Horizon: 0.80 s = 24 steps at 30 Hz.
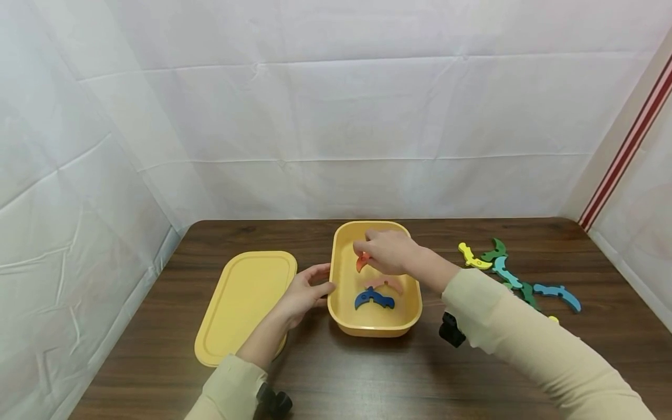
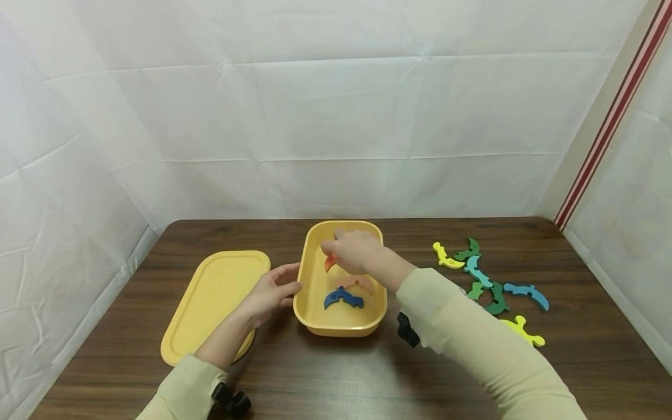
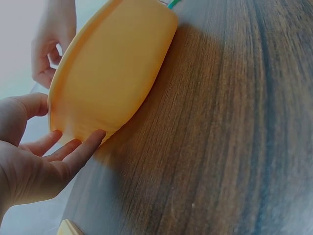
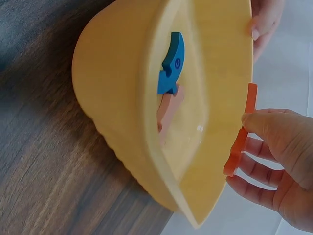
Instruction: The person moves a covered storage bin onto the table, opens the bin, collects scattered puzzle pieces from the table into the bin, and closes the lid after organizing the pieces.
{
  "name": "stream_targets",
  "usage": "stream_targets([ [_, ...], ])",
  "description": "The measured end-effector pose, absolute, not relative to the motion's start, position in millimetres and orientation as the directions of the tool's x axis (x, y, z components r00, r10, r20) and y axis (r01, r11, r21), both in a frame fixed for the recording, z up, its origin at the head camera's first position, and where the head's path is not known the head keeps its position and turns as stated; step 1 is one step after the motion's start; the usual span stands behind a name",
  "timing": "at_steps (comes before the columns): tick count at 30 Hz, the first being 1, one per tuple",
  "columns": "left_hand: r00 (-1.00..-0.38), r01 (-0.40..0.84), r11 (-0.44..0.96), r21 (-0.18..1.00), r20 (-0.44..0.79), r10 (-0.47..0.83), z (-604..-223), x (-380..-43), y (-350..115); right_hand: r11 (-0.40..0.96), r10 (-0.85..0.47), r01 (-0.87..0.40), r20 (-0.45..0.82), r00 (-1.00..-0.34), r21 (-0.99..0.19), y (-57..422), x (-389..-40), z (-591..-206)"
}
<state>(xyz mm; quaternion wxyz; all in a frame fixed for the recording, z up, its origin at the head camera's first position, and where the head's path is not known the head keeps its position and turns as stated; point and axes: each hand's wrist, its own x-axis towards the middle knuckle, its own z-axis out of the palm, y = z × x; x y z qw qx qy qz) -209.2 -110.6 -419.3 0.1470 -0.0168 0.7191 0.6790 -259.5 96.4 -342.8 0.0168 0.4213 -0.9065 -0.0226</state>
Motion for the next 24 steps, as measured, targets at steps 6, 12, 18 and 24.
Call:
stream_targets([
  [6,-0.951,-0.234,0.082,0.969,-0.246,0.187,-419,-210,-111,0.654,-0.755,-0.755,-0.031,-0.655,0.044,90,-257,-342],
  [12,-0.941,-0.246,0.09,0.965,-0.26,0.215,-413,-209,-112,0.651,-0.757,-0.758,-0.039,-0.652,0.038,85,-255,-342],
  [18,-0.937,-0.249,0.104,0.963,-0.267,0.226,-394,-199,-110,0.639,-0.767,-0.767,-0.03,-0.641,0.057,81,-255,-341],
  [24,-0.937,-0.251,0.104,0.962,-0.268,0.223,-388,-195,-108,0.643,-0.761,-0.763,-0.054,-0.647,0.067,78,-252,-340],
])
